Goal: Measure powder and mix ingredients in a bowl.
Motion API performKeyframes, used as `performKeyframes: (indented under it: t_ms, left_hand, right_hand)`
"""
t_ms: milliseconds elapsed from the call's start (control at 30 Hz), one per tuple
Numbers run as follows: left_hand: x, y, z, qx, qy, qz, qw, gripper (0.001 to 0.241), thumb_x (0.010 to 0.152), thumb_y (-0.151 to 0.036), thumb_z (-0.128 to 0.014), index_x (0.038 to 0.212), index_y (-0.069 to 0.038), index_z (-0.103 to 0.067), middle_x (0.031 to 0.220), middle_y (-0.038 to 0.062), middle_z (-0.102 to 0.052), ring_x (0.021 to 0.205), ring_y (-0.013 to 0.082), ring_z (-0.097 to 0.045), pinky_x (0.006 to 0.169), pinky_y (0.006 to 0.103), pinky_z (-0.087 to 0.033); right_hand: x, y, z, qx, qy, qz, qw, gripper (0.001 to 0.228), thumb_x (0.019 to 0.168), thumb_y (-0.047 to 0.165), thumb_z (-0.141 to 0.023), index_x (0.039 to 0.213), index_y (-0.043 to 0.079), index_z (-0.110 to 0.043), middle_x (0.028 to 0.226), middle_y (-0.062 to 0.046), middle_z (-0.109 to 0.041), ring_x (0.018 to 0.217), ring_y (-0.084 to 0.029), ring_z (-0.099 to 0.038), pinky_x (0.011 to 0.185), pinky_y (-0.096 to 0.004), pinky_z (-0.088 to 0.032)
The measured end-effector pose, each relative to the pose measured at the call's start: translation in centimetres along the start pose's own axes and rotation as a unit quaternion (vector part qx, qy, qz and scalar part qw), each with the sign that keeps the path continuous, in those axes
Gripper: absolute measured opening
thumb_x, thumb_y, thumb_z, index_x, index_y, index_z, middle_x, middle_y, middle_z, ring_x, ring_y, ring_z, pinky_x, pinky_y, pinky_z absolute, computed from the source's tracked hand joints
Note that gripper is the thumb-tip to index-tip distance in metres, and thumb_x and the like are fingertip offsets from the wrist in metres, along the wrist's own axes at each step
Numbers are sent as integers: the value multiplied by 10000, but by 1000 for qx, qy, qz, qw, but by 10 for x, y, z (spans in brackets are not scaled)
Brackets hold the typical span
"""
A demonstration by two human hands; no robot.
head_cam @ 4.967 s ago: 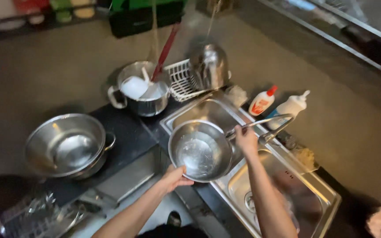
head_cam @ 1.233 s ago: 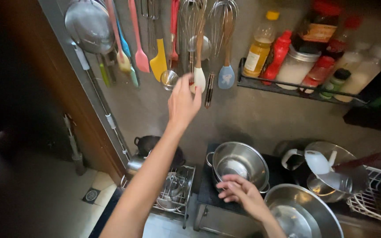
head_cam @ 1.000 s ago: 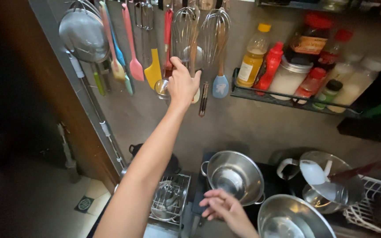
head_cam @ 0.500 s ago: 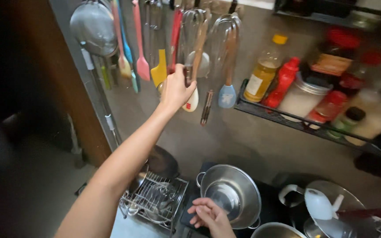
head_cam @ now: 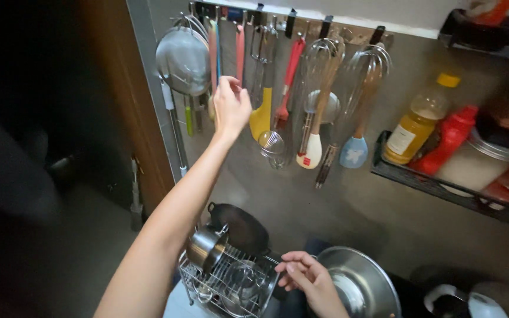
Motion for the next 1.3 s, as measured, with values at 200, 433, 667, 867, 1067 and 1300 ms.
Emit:
performKeyframes:
  t_ms: [200, 433, 667, 867, 1067, 1300]
  left_hand:
    - [43, 44, -7, 86, 94, 32, 991, 451, 805, -256, -738, 1150, -39, -546, 936, 157, -710, 897, 392, -695, 758, 511, -542]
    - [55, 54, 5, 40, 164, 49, 984, 289, 888, -345, -655, 994, -76, -657, 758, 149, -694, 749, 343, -721, 692, 456, -544]
    - [69, 9, 54, -63, 145, 54, 986, 559, 1089, -439, -460, 762, -15, -620, 627, 129, -602, 630, 243, -632, 604, 397, -480]
    - [56, 1, 34, -85, 60, 39, 994, 479, 1072, -368, -472, 799, -18, -654, 651, 125, -641, 624, 226, -667, 609, 394, -494]
    - [104, -11, 58, -387, -11, -19, 922, 451, 1183, -340, -353, 840, -72, -470, 630, 6, -391, 540, 143, -377, 527, 351, -265]
    - [-69, -99, 82, -190, 300, -205, 912, 160, 1005, -80, -505, 864, -14, -540, 757, 188, -513, 650, 401, -521, 606, 440, -465]
  right_hand:
    - [28, 30, -28, -32, 13, 32, 999, 289, 966, 180, -599, 1205, 23, -632, 1054, -111, -762, 819, -170, -719, 727, -308, -573]
    - [41, 13, -52, -39, 1, -34, 999, 276, 957, 178, -607, 1187, 33, -652, 1038, -115, -772, 806, -163, -728, 723, -307, -590]
    - [48, 49, -85, -62, 51, 13, 997, 267, 978, 185, -614, 1195, 33, -649, 1035, -92, -752, 817, -131, -699, 729, -284, -562]
    - [59, 83, -83, -54, 42, 75, 995, 247, 989, 158, -611, 1190, 16, -635, 1040, -97, -742, 845, -135, -690, 769, -290, -565]
    - [52, 70, -53, -34, 20, 94, 995, 257, 998, 149, -603, 1210, 5, -619, 1058, -116, -735, 857, -152, -699, 776, -311, -577]
    - [46, 101, -69, 4, -12, 172, 985, 388, 995, 210, -549, 1338, 28, -547, 1228, -100, -680, 984, -164, -667, 822, -322, -567]
Point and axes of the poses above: each hand's wrist, its own x-axis towards the middle knuckle, its own z-axis out of the back of the hand, y = z × x, the point moved 1 cm from there along x, towards the middle knuckle
